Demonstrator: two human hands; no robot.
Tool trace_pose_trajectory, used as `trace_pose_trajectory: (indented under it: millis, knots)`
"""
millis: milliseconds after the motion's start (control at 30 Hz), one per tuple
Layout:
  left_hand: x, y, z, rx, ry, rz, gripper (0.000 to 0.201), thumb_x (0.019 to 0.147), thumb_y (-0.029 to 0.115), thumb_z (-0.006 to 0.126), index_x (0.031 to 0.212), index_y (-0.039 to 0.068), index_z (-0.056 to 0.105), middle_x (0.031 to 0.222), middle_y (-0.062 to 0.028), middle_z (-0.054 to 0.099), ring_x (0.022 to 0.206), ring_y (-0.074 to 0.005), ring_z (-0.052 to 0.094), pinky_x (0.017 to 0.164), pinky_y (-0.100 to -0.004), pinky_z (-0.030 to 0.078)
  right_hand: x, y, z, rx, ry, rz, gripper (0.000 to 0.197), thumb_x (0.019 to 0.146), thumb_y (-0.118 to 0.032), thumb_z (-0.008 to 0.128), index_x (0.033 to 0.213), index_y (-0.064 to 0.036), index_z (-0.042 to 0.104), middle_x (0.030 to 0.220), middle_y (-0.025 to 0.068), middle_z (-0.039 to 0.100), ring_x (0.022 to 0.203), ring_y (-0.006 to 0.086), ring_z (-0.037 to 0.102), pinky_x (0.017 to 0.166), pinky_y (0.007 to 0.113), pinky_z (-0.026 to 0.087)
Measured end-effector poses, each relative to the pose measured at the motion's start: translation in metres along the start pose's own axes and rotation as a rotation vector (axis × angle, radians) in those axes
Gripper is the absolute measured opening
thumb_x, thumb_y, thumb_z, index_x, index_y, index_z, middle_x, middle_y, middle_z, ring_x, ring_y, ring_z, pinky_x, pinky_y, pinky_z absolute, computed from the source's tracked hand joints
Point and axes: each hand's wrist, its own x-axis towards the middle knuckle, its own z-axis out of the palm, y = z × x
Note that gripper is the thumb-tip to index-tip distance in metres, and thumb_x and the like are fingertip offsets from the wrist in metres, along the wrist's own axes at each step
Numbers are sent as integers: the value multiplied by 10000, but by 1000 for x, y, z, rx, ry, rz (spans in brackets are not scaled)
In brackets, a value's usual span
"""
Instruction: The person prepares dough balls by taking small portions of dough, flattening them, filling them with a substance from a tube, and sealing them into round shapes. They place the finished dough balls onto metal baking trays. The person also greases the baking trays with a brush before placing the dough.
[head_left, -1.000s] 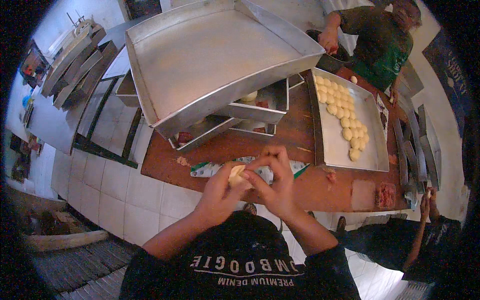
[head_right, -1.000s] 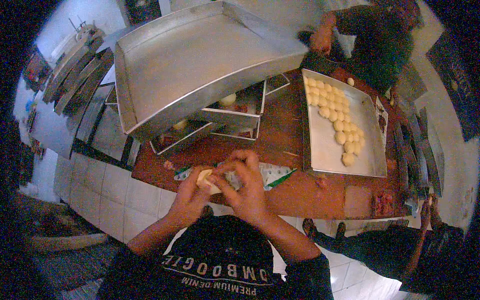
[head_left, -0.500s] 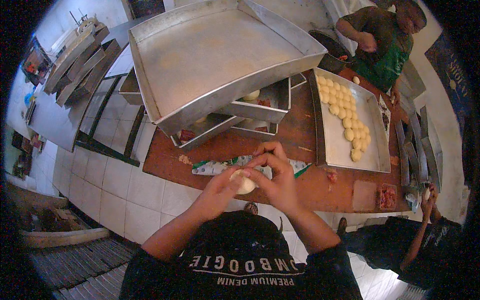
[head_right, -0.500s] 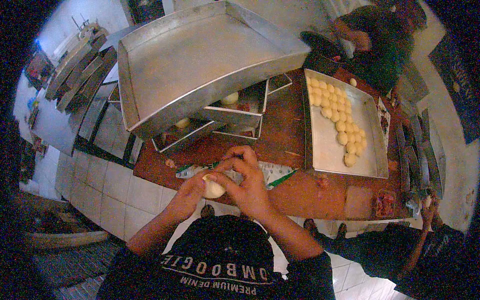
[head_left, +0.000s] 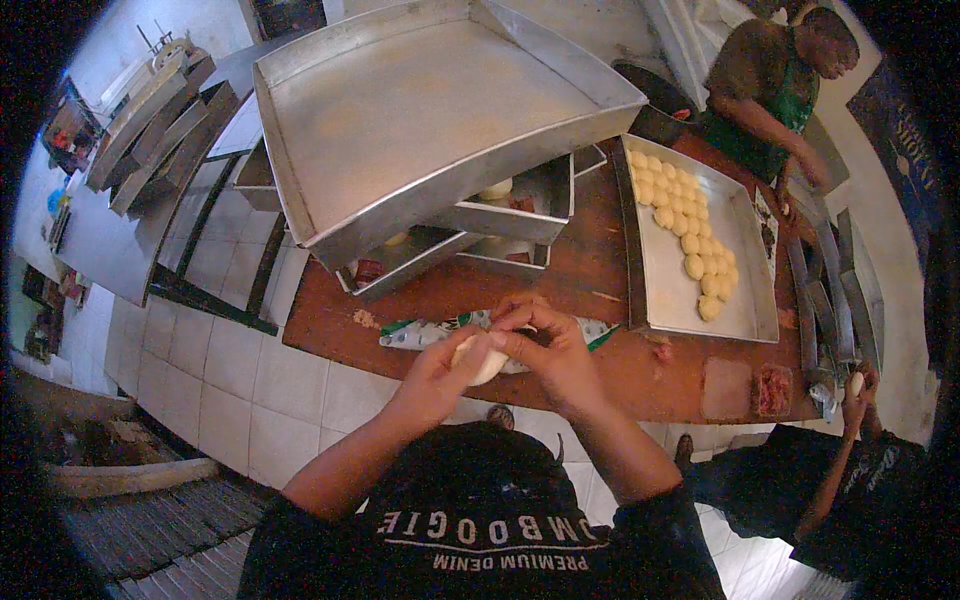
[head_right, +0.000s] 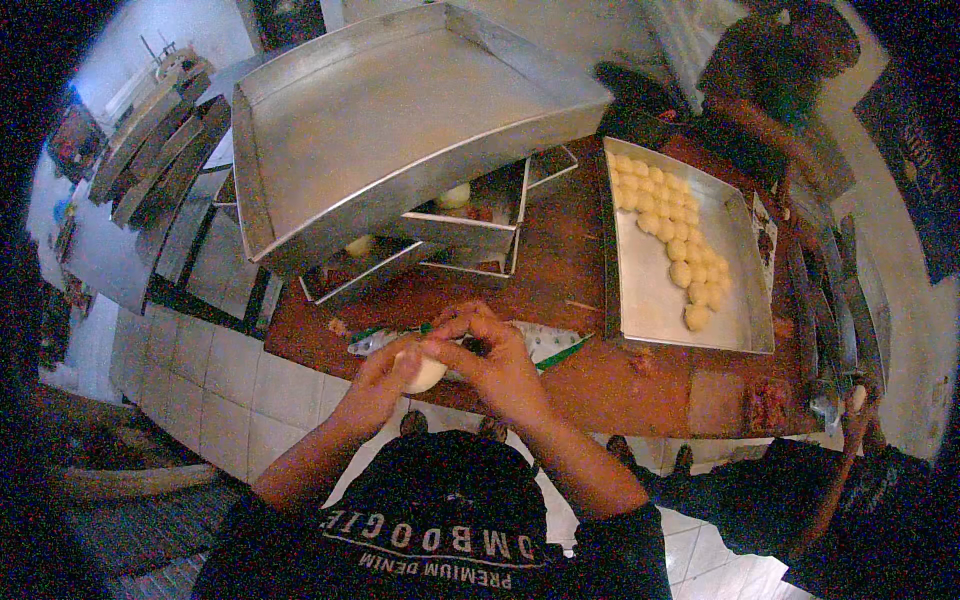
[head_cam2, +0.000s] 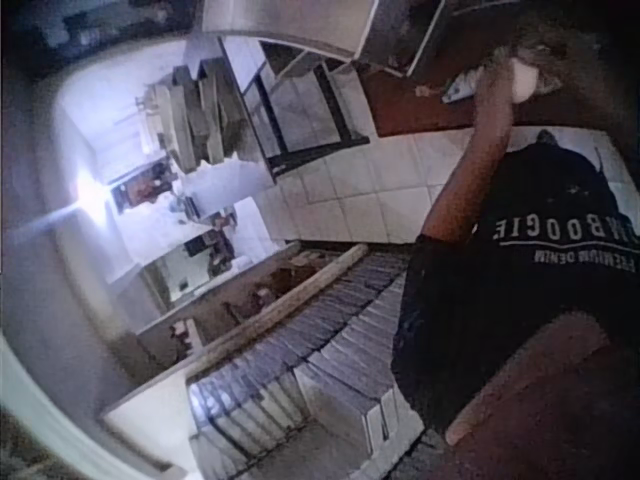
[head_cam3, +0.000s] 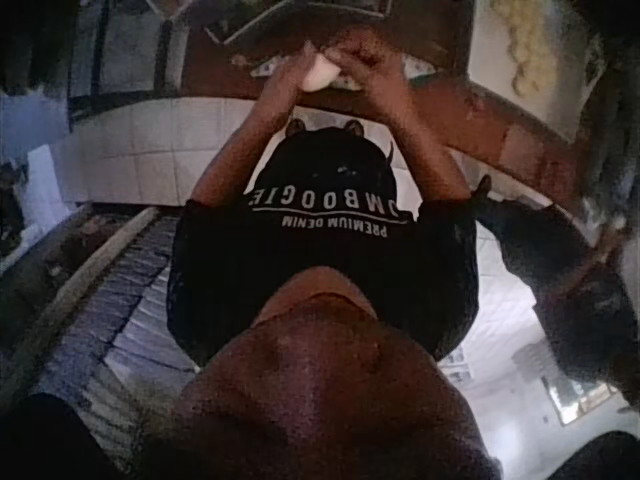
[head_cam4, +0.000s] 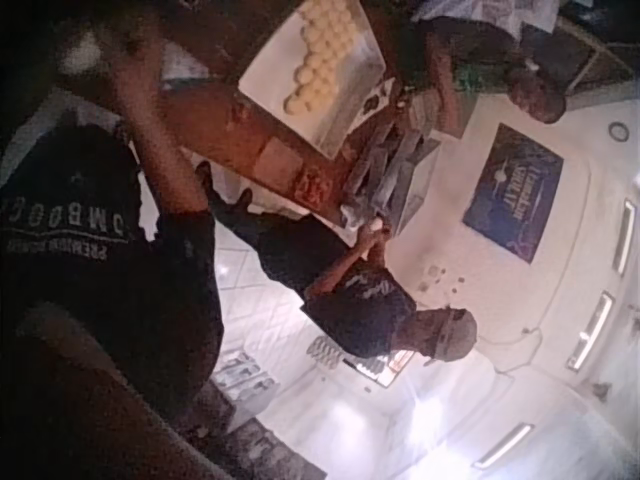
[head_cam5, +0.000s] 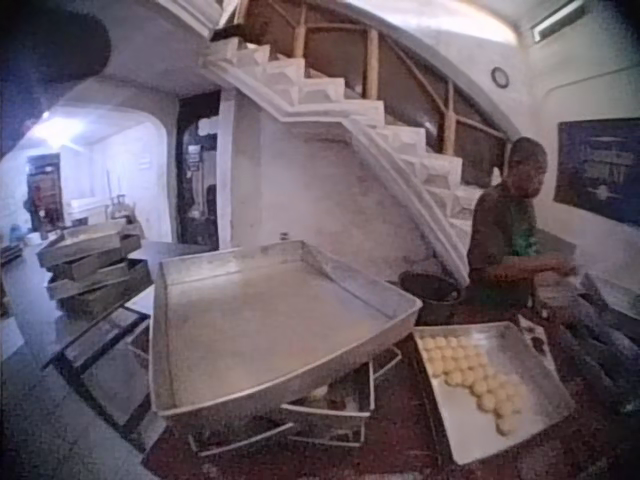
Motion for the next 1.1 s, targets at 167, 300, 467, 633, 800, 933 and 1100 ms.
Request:
trace_pose_trajectory:
  millis: [167, 300, 467, 633, 800, 933, 1100]
  knots:
    - [11, -3, -29, -287, -195, -162, 470, 959, 396, 317, 1080, 5, 548, 1019, -116, 605, 925, -219, 583, 850, -331, 446, -16, -31, 12, -825, -74, -489, 223, 757, -112, 657, 979, -105, 636, 1083, 88, 548, 1007, 273, 498, 892, 382, 390]
    - [3, 24, -39, 338, -517, -83, 687, 916, 564, 232, 1233, -2, 456, 1158, -145, 549, 1040, -194, 531, 884, -290, 409, -24, -31, 13, -782, -269, -593, 149, 754, -90, 671, 897, -64, 639, 1061, 108, 572, 960, 279, 542, 822, 345, 436]
    - [18, 27, -28, -650, -776, 31, 891, 801, 707, 269, 1409, 67, 145, 1363, -228, 311, 1203, -307, 403, 987, -355, 340, -18, -30, 28, -353, -365, -325, 102, 776, -90, 642, 860, -78, 586, 918, 92, 588, 845, 266, 578, 757, 350, 473]
    - [9, 10, -13, -513, -414, 291, 988, 721, 502, 677, 1418, 82, 115, 1404, -199, 272, 1241, -276, 371, 1003, -366, 325, -4, -23, 39, 817, -121, 135, 95, 791, -63, 639, 844, -44, 562, 864, 50, 586, 759, 148, 567, 665, 281, 480]
    - [9, 7, -7, -44, -27, 619, 402, 704, 186, 752, 1004, 47, 523, 1146, -115, 438, 1078, -225, 457, 943, -338, 344, 5, -23, 54, 601, -57, 226, 151, 818, -97, 618, 953, -35, 590, 898, 45, 617, 776, 150, 592, 700, 272, 489]
    - [-3, 15, -28, 276, 187, 561, 268, 736, 186, 719, 745, 43, 492, 945, -123, 463, 889, -266, 491, 774, -382, 415, 10, -22, 35, -189, -218, 123, 191, 830, -100, 582, 1012, -43, 597, 825, 72, 627, 740, 215, 603, 716, 300, 485]
    - [-11, 18, -43, 403, 351, 549, 213, 732, 153, 688, 720, 31, 513, 772, -106, 487, 775, -293, 498, 643, -418, 412, 13, -79, 62, -804, -147, -700, 415, 750, -150, 628, 1151, -89, 538, 1121, 172, 516, 1033, 338, 491, 857, 421, 427]
